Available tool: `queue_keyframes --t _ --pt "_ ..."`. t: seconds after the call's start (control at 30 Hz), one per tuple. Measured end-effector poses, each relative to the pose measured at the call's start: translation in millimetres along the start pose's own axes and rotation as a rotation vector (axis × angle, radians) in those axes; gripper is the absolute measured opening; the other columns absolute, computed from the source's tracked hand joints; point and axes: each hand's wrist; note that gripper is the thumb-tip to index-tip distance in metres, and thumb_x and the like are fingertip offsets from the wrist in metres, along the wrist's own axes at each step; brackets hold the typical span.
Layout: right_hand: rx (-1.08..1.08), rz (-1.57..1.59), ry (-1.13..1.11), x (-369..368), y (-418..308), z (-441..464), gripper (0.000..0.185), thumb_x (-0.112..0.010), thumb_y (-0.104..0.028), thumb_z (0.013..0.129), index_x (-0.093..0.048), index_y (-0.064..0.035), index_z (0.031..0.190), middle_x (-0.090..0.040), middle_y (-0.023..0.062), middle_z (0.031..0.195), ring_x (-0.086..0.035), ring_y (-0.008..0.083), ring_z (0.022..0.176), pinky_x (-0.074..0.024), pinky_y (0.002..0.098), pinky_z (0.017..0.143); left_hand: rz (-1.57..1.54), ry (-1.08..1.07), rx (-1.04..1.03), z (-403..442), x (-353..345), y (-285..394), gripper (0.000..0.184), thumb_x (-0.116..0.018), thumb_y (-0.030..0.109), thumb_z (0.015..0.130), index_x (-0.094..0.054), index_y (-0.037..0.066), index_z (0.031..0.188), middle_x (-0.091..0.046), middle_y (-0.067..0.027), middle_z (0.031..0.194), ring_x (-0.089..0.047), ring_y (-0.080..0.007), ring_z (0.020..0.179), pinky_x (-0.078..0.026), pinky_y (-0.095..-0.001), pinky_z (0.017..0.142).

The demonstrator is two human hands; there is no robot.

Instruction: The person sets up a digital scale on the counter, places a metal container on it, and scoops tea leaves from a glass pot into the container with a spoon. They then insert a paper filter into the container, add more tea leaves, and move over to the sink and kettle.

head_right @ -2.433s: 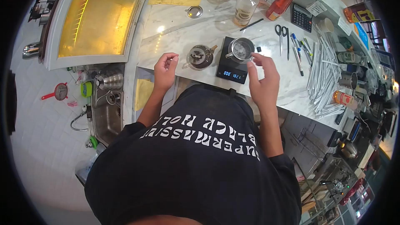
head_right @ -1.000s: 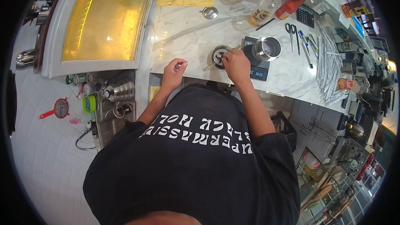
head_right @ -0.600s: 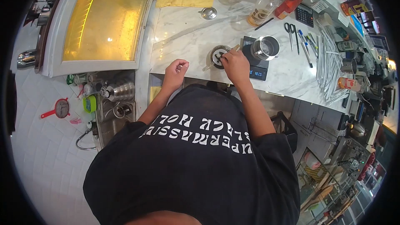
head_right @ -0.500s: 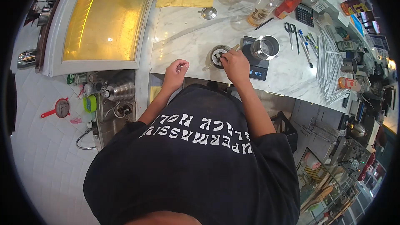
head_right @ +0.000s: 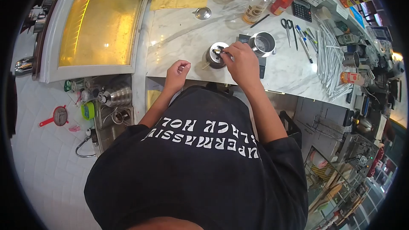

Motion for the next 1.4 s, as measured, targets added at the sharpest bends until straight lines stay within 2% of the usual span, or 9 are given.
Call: queue_keyframes --t 0.27,0.5,0.87,0.97,1.07,1.1,1.4 --pt "-0.046 0.007 0.036 68 4 8 0.016 -0.081 -0.014 0.086 -0.079 -0.0034 0.098 -0.068 0.0099 0.089 -0.066 0.0307 0.089 -0.0528 0.0423 0.077 -0.02 -0.012 -0.019 9 -34 15 0.02 -0.071 0.019 0.098 -0.073 0.002 0.107 -0.074 -0.0074 0.097 -0.064 -0.015 0.075 -0.053 -0.0315 0.073" --pt "-0.094 -0.042 0.029 112 45 20 0.015 -0.082 -0.014 0.087 -0.079 -0.0038 0.098 -0.069 0.0088 0.089 -0.068 0.0267 0.086 -0.0531 0.0391 0.077 -0.065 0.031 0.001 13 -64 41 0.019 -0.072 0.018 0.098 -0.073 0.002 0.106 -0.073 -0.0066 0.096 -0.063 -0.0144 0.076 -0.051 -0.0313 0.071" --pt "-0.07 -0.033 -0.039 110 110 28 0.016 -0.08 -0.016 0.089 -0.08 -0.0038 0.099 -0.069 0.0083 0.09 -0.067 0.0277 0.09 -0.0532 0.04 0.079 -0.087 0.171 -0.03 7 -106 54 0.017 -0.073 0.017 0.098 -0.073 0.002 0.106 -0.071 -0.0065 0.096 -0.063 -0.014 0.078 -0.05 -0.0299 0.07" --pt "-0.05 -0.01 -0.066 106 120 29 0.016 -0.08 -0.016 0.089 -0.08 -0.0041 0.099 -0.069 0.0084 0.09 -0.067 0.0281 0.09 -0.0532 0.0402 0.079 -0.107 0.184 -0.027 3 -117 51 0.016 -0.073 0.016 0.098 -0.073 0.002 0.106 -0.071 -0.0064 0.095 -0.062 -0.0135 0.077 -0.05 -0.0294 0.069" --pt "0.006 -0.008 -0.054 102 124 28 0.015 -0.081 -0.013 0.088 -0.08 -0.0018 0.097 -0.068 0.0106 0.087 -0.066 0.026 0.083 -0.0517 0.038 0.074 -0.091 0.191 -0.009 2 -123 57 0.016 -0.072 0.015 0.098 -0.073 0.002 0.105 -0.07 -0.0062 0.094 -0.062 -0.0133 0.077 -0.05 -0.0293 0.069" --pt "-0.025 0.008 -0.109 102 126 29 0.015 -0.08 -0.016 0.088 -0.08 -0.0047 0.098 -0.069 0.009 0.092 -0.066 0.0285 0.091 -0.0535 0.041 0.079 -0.085 0.197 -0.005 2 -125 58 0.015 -0.072 0.015 0.097 -0.073 0.002 0.105 -0.07 -0.0061 0.094 -0.062 -0.0132 0.077 -0.05 -0.0293 0.069" --pt "0.008 -0.004 -0.135 93 138 34 0.017 -0.081 -0.015 0.085 -0.08 -0.0035 0.097 -0.068 0.0109 0.095 -0.064 0.0311 0.095 -0.0538 0.0428 0.083 -0.095 0.241 0.01 4 -139 61 0.015 -0.072 0.015 0.097 -0.074 0.003 0.104 -0.07 -0.0061 0.094 -0.063 -0.0137 0.078 -0.051 -0.0297 0.07"
Point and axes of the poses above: each hand's wrist, its own z-axis towards the middle knuckle, its own x-axis out of the back of the hand, y = z × x
